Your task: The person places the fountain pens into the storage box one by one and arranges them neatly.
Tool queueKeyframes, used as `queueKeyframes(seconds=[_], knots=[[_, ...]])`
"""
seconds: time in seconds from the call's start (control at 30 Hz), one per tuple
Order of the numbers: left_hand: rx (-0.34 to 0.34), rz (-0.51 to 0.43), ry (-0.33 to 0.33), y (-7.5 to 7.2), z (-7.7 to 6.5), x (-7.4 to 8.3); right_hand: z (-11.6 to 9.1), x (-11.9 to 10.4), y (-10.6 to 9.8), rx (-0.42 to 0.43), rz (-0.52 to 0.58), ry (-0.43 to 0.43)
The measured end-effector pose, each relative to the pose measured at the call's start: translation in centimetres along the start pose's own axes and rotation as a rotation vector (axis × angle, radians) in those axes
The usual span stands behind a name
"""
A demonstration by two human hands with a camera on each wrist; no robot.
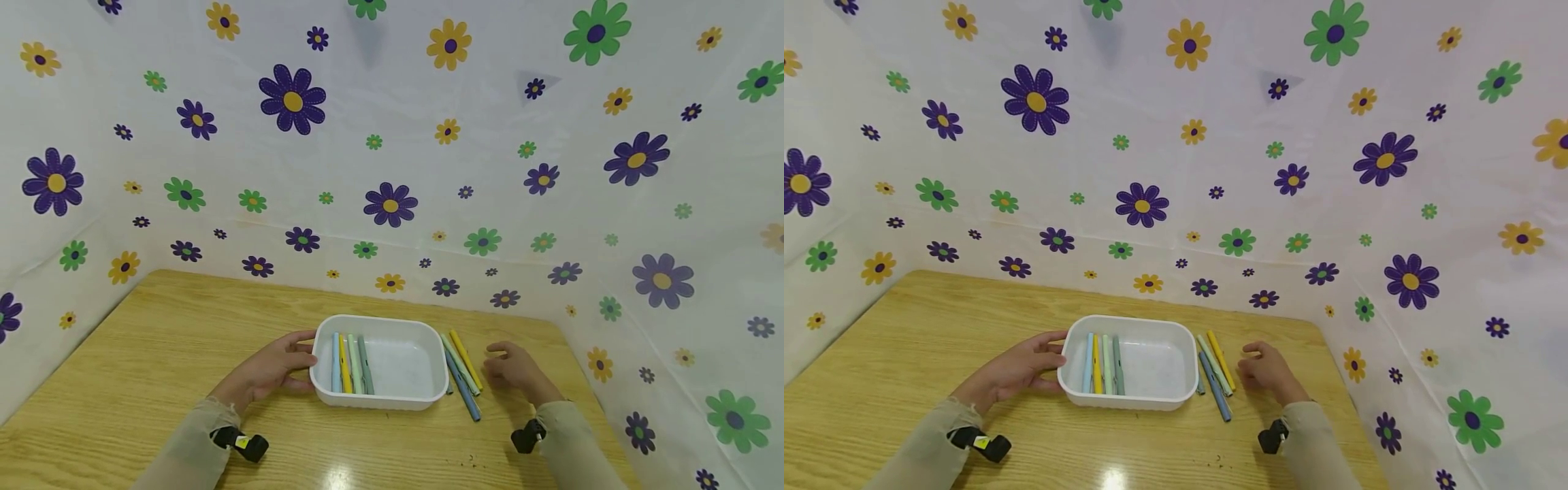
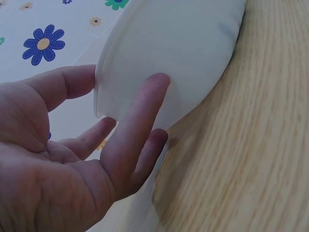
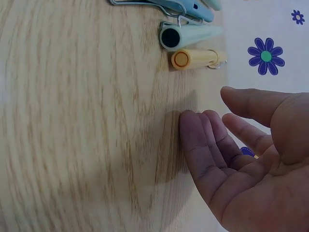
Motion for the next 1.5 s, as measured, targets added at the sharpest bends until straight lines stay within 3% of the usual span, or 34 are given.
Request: queueKeyframes(seconds=[0.27,0.67,0.9,1.2,1.5], knots=[[-0.007,-0.007,-0.001,0.0,0.0,0.0,0.3,-0.8,1.8,-0.03,-0.008,-0.012],[-0.015,-0.005,0.002,-0.1,0.1,-0.1,0.4,-2.1,3.2,-0.004,-0.155,-0.004],[-0.012,-0.006,0.002,-0.1,0.1,-0.2,0.0,-2.1,2.7,-0.006,-0.201,0.015],[-0.003,0.0,-0.002,-0.3,0.2,-0.3,0.2,-1.2,0.9,0.017,-0.412,-0.057],[-0.006,0.007,-0.007,-0.2,0.3,-0.3,-0.2,-1.0,0.1,0.008,-0.462,-0.082]])
Point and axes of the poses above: each hand's wrist, its own z-axis towards the middle knuckle, its own y-axis out of the palm, x = y × z, the point moved 6 cm from there along z, towards the middle knuckle, and after that the axes turned 5 degrees about x, right-handed, at the moved point
